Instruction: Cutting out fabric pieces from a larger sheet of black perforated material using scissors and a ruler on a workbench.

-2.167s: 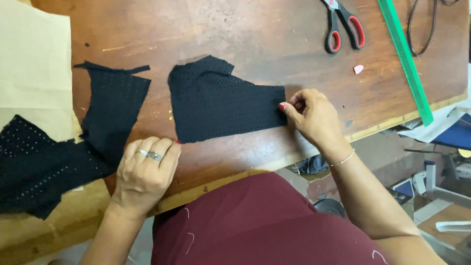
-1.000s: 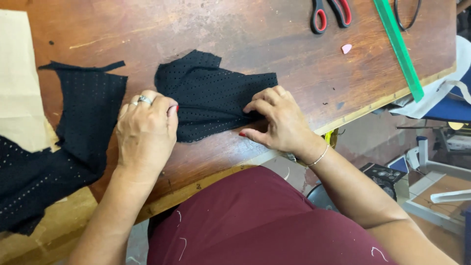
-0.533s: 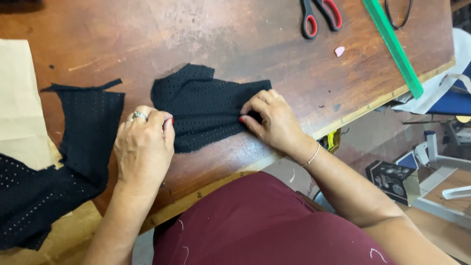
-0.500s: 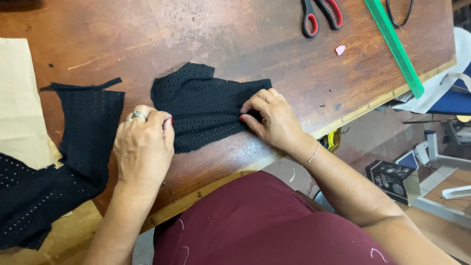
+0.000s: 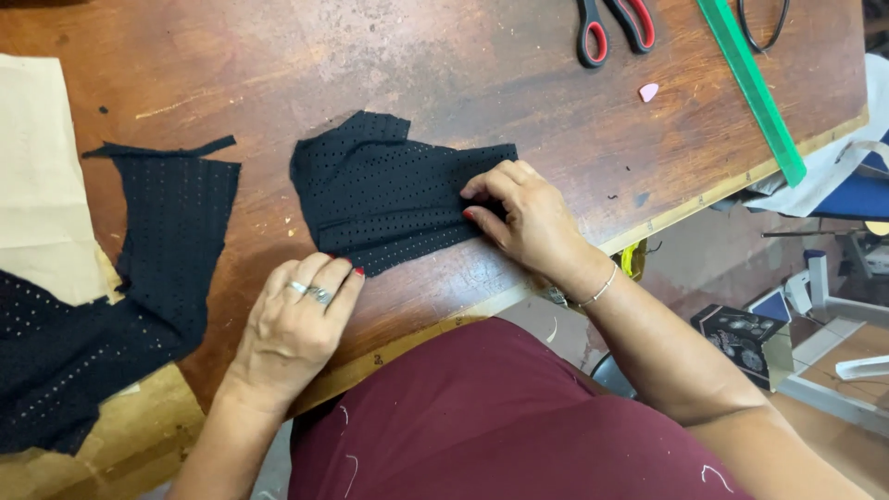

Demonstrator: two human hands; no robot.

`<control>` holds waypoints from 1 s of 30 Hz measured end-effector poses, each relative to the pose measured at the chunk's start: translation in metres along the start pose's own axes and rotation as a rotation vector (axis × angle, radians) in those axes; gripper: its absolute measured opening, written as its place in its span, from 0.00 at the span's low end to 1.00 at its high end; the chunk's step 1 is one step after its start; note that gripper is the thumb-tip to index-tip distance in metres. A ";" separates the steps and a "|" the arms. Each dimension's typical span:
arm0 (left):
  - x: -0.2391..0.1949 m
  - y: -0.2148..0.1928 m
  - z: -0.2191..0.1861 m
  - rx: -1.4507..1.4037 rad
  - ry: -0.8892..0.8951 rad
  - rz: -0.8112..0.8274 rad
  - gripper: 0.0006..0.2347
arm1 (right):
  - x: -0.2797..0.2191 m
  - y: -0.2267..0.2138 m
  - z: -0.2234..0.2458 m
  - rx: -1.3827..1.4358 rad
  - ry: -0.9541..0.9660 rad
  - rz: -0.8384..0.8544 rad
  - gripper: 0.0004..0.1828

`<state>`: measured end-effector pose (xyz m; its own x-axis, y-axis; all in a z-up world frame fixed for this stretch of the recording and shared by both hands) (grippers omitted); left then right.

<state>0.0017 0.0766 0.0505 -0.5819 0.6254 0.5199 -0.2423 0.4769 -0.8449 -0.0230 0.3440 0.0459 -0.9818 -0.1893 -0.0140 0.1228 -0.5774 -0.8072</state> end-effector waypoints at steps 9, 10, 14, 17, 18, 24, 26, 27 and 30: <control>-0.032 -0.034 0.024 -0.239 -0.261 -0.072 0.11 | -0.022 -0.034 -0.077 0.913 0.416 -0.367 0.22; -0.039 -0.034 0.030 -0.341 -0.422 -0.038 0.16 | -0.037 -0.040 -0.100 1.239 0.673 -0.574 0.32; -0.035 -0.038 0.029 -0.474 -0.634 -0.186 0.23 | -0.060 -0.065 -0.117 1.245 0.821 -0.745 0.36; -0.035 -0.033 0.025 -0.490 -0.651 -0.203 0.19 | -0.064 -0.054 -0.105 1.202 0.732 -0.578 0.37; -0.030 -0.033 0.022 -0.406 -0.588 -0.171 0.14 | -0.061 -0.051 -0.100 1.154 0.661 -0.514 0.29; -0.013 -0.032 0.009 -0.087 -0.381 -0.046 0.02 | -0.079 -0.056 -0.119 1.081 0.559 -0.441 0.16; -0.013 -0.025 0.010 -0.056 -0.356 -0.004 0.03 | -0.088 -0.068 -0.135 1.054 0.564 -0.464 0.16; -0.015 -0.019 0.006 0.017 -0.249 -0.008 0.03 | -0.092 -0.076 -0.144 0.978 0.555 -0.490 0.17; -0.020 -0.006 0.000 0.126 -0.101 -0.005 0.03 | -0.093 -0.083 -0.147 0.893 0.527 -0.502 0.17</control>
<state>0.0150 0.0613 0.0456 -0.6538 0.5552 0.5141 -0.3369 0.3948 -0.8548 0.0369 0.5261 0.0276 -0.8619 0.4552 -0.2235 -0.4471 -0.8901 -0.0886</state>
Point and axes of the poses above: each hand's wrist, its own x-axis towards the middle knuckle, its own y-axis out of the palm, z = x × y, the point moved 6 cm from there along x, towards the middle knuckle, and after that the axes turned 8 degrees about x, right-handed, at the moved point
